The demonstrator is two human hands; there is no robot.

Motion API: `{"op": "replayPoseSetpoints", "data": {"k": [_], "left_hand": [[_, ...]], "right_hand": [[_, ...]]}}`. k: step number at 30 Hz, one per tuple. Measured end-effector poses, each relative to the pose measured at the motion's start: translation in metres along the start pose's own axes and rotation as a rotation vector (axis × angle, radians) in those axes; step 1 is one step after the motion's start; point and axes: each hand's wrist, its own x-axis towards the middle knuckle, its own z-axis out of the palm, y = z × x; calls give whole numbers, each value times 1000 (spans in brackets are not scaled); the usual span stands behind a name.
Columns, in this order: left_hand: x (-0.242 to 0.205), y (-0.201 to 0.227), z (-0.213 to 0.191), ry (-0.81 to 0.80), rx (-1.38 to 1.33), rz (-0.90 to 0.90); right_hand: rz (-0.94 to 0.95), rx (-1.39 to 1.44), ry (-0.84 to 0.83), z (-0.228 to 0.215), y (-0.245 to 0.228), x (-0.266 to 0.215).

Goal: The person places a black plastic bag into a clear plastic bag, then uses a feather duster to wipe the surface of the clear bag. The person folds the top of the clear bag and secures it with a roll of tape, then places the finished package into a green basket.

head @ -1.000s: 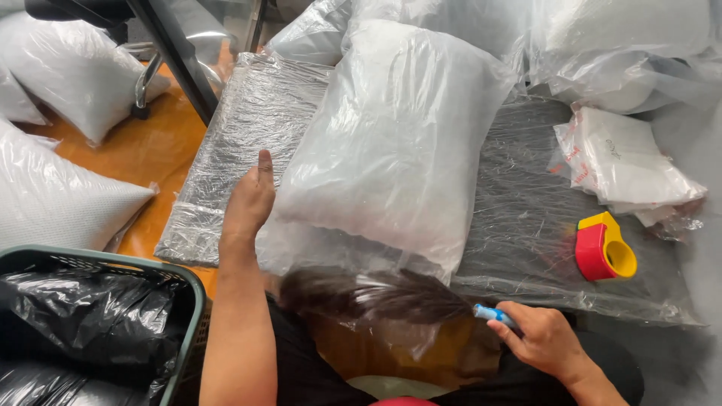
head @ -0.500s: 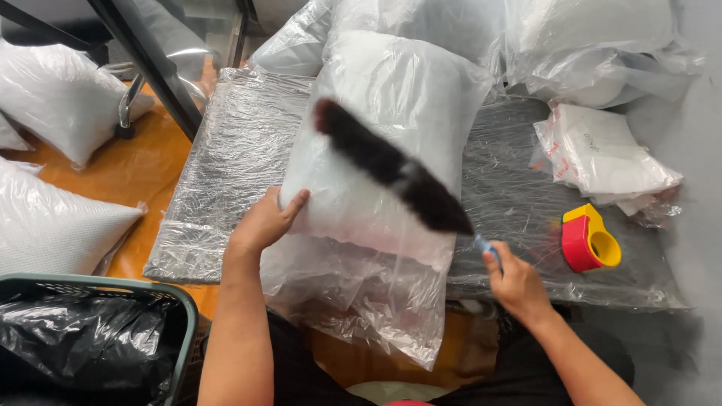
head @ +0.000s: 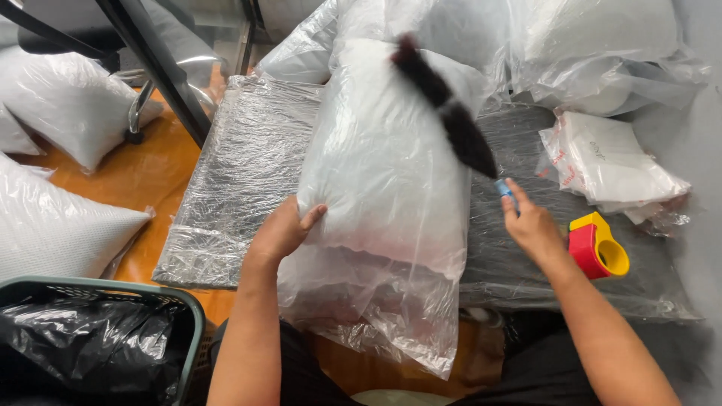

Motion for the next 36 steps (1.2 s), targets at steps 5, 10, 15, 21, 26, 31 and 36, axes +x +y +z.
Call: {"op": "replayPoseSetpoints", "data": {"k": [5,10,15,21,26,31,36], "left_hand": [[4,-3,8,4,69,19],[-5,11,2,20,97,28],[11,-20,14,18,99,11],[5,-8,12,83,12,-22],[-2,-2,1,34,34,-10],[2,-22,-10,49,-1,-121],[-25,4,-31,222,-161,-89]], "right_hand": [[-70,-220,205,-25,8,71],[-434,-279,-13,-64,-99,24],[-591,-468,7,-63,-123,46],[-290,-969,551,-78,-72,151],[-430,-697,335,-59,-100,110],[-581,-348,-122,-58,-117,24],[-362,-344,231,-29,-17,70]]}}
